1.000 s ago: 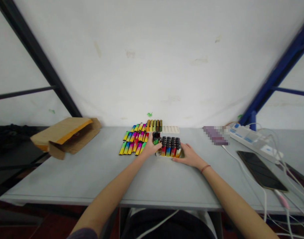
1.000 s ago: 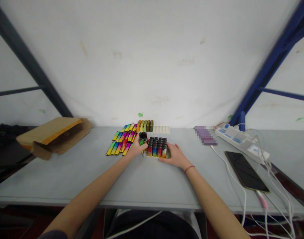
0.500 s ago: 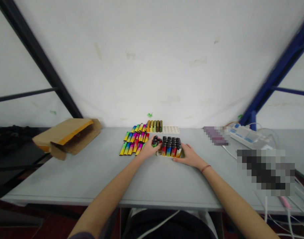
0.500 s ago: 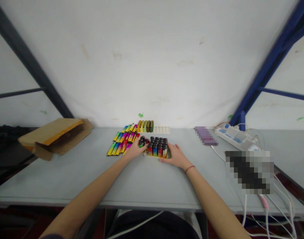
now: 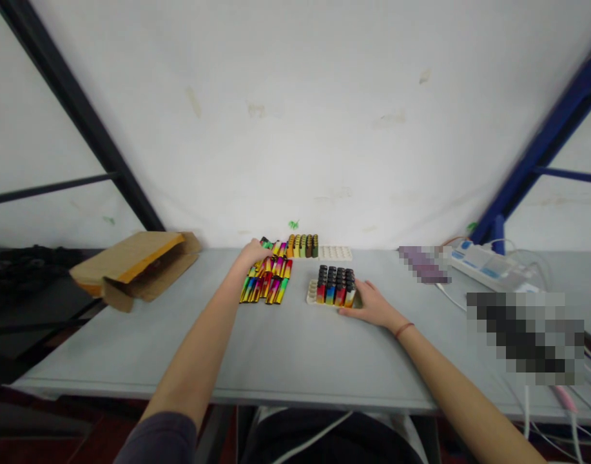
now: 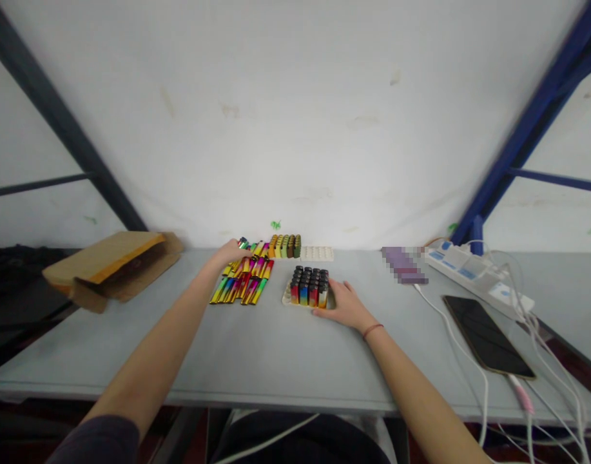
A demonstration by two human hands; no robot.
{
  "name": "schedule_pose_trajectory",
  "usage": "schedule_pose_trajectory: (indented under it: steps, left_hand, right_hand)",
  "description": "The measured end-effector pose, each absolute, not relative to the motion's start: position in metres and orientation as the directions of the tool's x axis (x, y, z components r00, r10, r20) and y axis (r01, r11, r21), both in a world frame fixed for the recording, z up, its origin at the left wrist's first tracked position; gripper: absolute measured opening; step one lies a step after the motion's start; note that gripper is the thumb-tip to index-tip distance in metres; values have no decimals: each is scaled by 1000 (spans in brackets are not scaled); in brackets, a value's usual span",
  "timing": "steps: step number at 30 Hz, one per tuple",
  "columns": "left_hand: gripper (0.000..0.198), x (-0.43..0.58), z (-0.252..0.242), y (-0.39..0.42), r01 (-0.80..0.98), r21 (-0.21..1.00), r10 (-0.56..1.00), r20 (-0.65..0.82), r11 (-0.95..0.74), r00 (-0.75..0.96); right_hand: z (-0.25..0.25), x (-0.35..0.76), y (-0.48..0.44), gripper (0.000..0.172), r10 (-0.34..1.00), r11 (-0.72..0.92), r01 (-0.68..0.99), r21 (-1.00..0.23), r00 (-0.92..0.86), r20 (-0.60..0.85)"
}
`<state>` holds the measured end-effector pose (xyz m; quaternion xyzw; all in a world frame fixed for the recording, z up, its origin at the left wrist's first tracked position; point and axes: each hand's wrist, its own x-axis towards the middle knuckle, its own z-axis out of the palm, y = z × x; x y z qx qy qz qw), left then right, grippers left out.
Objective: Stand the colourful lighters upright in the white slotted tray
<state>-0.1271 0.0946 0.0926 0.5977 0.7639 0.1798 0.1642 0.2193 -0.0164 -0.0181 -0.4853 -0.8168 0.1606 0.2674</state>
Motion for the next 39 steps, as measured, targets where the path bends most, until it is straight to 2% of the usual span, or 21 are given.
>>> schedule_pose_trajectory:
  steps: [2, 4, 7, 13, 23, 27, 30, 36, 39]
  left_hand:
    - [49, -123, 89, 98, 908, 329, 965, -71, 261, -251]
    - [53, -114, 82, 97, 933, 265, 970, -73, 245, -234]
    - [55, -102, 71, 93, 947, 219, 972, -40, 235, -232]
    - [47, -96, 64, 83, 973, 142, 983, 14, 181, -185]
    - [50, -84, 53, 65, 965, 110, 956, 147, 238, -253]
    - [53, -80, 41, 66, 953, 133, 925, 237, 271, -296]
    - [55, -80, 37, 65, 951, 155, 922, 245, 269, -301]
    - [50, -96, 38, 56, 980, 142, 949, 264, 141, -175]
    - [50, -109, 35, 54, 982, 177, 966, 232, 73, -113]
  right_hand:
    - [-18, 219, -17, 77, 878, 479, 707, -521, -386, 283]
    - [-17, 219, -17, 77, 877, 480, 707, -519, -387, 284]
    - [-15, 219, -18, 77, 879, 477, 710, -519, -386, 280]
    - [-17, 220, -17, 79, 880, 475, 705, -527, -382, 283]
    - [-19, 219, -16, 75, 876, 483, 697, -530, -386, 290]
    - [-22, 219, -15, 79, 874, 487, 687, -540, -380, 304]
    - [-24, 219, -14, 83, 879, 478, 693, -540, -372, 300]
    - [-24, 220, -14, 81, 875, 484, 693, -535, -380, 299]
    - [-22, 220, -15, 77, 877, 480, 696, -534, -385, 287]
